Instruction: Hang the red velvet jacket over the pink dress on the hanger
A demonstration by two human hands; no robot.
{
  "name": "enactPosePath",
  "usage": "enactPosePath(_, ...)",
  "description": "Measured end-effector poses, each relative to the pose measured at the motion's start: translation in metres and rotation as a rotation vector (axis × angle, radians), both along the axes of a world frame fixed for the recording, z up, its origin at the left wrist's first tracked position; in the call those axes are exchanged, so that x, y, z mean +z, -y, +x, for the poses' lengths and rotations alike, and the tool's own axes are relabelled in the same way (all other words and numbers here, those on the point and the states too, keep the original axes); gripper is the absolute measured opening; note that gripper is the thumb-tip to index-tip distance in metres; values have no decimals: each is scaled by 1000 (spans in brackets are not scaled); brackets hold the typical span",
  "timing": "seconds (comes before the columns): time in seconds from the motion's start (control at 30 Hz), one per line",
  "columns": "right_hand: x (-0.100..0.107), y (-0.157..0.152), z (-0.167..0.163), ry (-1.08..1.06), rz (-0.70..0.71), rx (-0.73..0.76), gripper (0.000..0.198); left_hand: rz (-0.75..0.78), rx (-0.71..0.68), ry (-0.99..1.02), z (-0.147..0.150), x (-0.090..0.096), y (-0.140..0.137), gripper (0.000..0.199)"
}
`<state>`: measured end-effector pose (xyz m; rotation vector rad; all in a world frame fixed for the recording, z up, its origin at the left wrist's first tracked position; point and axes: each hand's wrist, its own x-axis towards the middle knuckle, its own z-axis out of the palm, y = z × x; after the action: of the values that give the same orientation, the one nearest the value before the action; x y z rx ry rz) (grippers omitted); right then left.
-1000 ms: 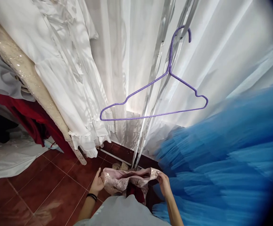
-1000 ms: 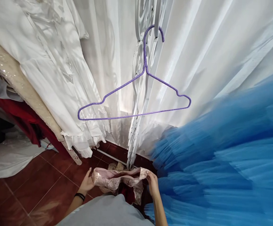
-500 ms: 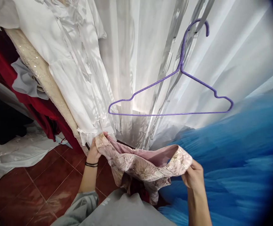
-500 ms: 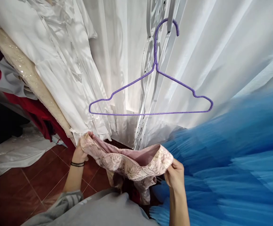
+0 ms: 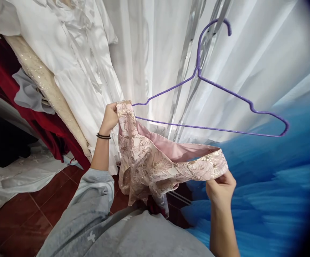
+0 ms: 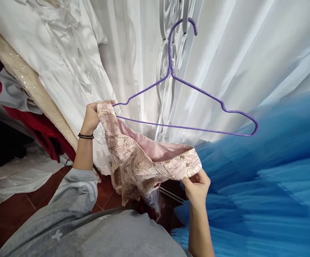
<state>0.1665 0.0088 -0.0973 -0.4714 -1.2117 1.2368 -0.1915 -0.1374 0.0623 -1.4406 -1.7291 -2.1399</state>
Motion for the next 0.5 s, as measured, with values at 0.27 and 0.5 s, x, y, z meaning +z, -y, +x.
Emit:
enactPosePath(0.27, 5, -7, 5, -75, -24, -299, 34, -186, -65, -95, 19, 40, -32, 29)
enactPosePath(0.5, 27, -37, 16, -143, 8, -566, 26, -216, 210, -225, 35, 31, -42, 28)
